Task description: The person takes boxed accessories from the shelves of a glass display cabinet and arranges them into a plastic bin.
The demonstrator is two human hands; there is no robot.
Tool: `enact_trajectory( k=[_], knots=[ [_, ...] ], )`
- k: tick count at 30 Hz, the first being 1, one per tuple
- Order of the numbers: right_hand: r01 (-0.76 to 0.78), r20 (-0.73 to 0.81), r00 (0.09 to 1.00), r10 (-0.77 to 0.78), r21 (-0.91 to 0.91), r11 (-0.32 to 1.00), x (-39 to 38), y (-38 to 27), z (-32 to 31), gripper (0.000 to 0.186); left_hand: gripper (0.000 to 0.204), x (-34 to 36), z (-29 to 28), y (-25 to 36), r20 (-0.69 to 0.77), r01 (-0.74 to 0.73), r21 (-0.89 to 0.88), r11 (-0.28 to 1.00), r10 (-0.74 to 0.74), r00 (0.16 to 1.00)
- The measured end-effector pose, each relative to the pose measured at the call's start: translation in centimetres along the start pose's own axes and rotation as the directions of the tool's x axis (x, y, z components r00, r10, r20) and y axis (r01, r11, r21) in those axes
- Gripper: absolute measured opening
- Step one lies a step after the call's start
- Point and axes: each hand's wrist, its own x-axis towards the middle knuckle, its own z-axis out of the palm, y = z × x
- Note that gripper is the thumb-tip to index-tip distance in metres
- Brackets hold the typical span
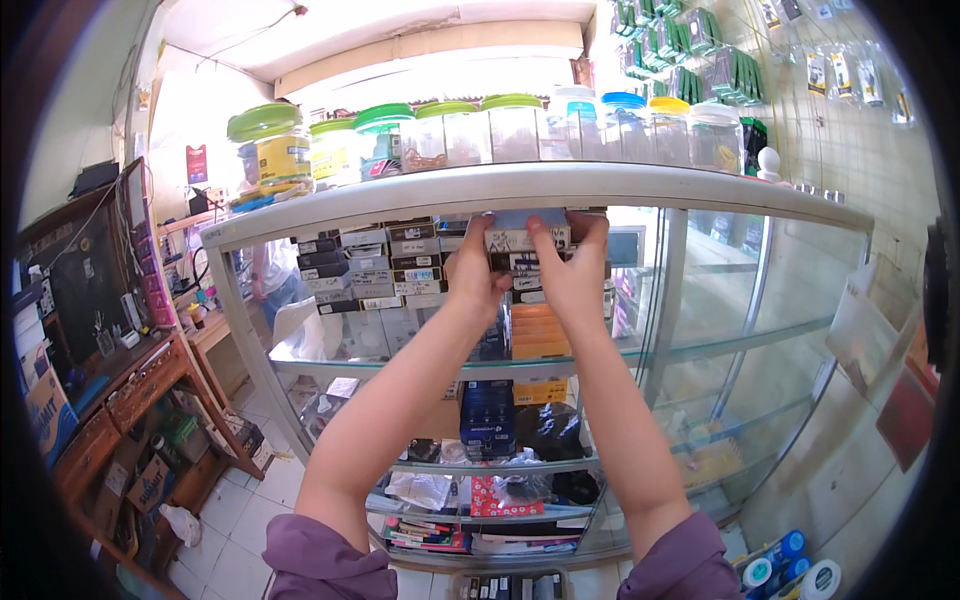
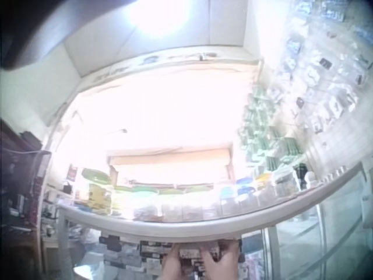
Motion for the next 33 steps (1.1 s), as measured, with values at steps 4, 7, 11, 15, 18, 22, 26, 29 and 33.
enact_trajectory(
  k=[4,7,11,15,18,22,26,29,33],
  knots=[
    [-0.014,0.026,1.0,0.013,0.062,0.998,-4.7,-2.6,-2.5,0.063,0.029,-6.2,-1.4,-0.2,-0.002,-0.015,-0.004,1.0,0.015,1.0],
    [-0.219,0.194,0.969,0.151,0.405,0.888,-9.8,-5.9,-5.6,0.071,0.031,-11.8,-3.0,-0.6,0.037,-0.055,0.009,0.998,0.055,0.998],
    [-0.299,0.25,0.949,0.194,0.508,0.808,-17.3,-9.1,-10.4,0.101,0.035,-21.0,-4.2,-2.8,0.066,-0.053,0.045,0.998,0.05,0.997],
    [-0.43,0.267,0.901,0.341,0.459,0.777,-24.3,-11.3,-15.2,0.108,0.042,-29.0,-7.1,-5.2,0.005,0.053,0.195,0.979,-0.055,0.998],
    [-0.478,0.297,0.876,0.381,0.417,0.773,-29.0,-10.5,-19.2,0.105,0.042,-33.4,-8.6,-8.4,0.027,0.13,0.271,0.954,-0.142,0.989],
    [-0.577,0.273,0.815,0.511,0.303,0.759,-36.1,-8.7,-23.4,0.101,0.044,-39.0,-11.4,-11.5,0.05,0.316,0.332,0.889,-0.351,0.935],
    [-0.742,0.292,0.671,0.682,0.269,0.614,-41.9,-8.6,-27.1,0.081,0.068,-44.2,-13.4,-15.3,-0.019,0.309,0.457,0.834,-0.339,0.941],
    [-0.809,0.27,0.587,0.764,0.166,0.563,-45.4,-7.5,-28.9,0.061,0.061,-47.0,-16.2,-19.0,0.024,0.364,0.522,0.771,-0.44,0.898],
    [-0.824,0.179,0.534,0.826,-0.108,0.556,-50.0,-5.0,-30.2,0.043,0.052,-49.7,-19.0,-22.9,-0.02,0.606,0.444,0.66,-0.669,0.743]
  ],
)
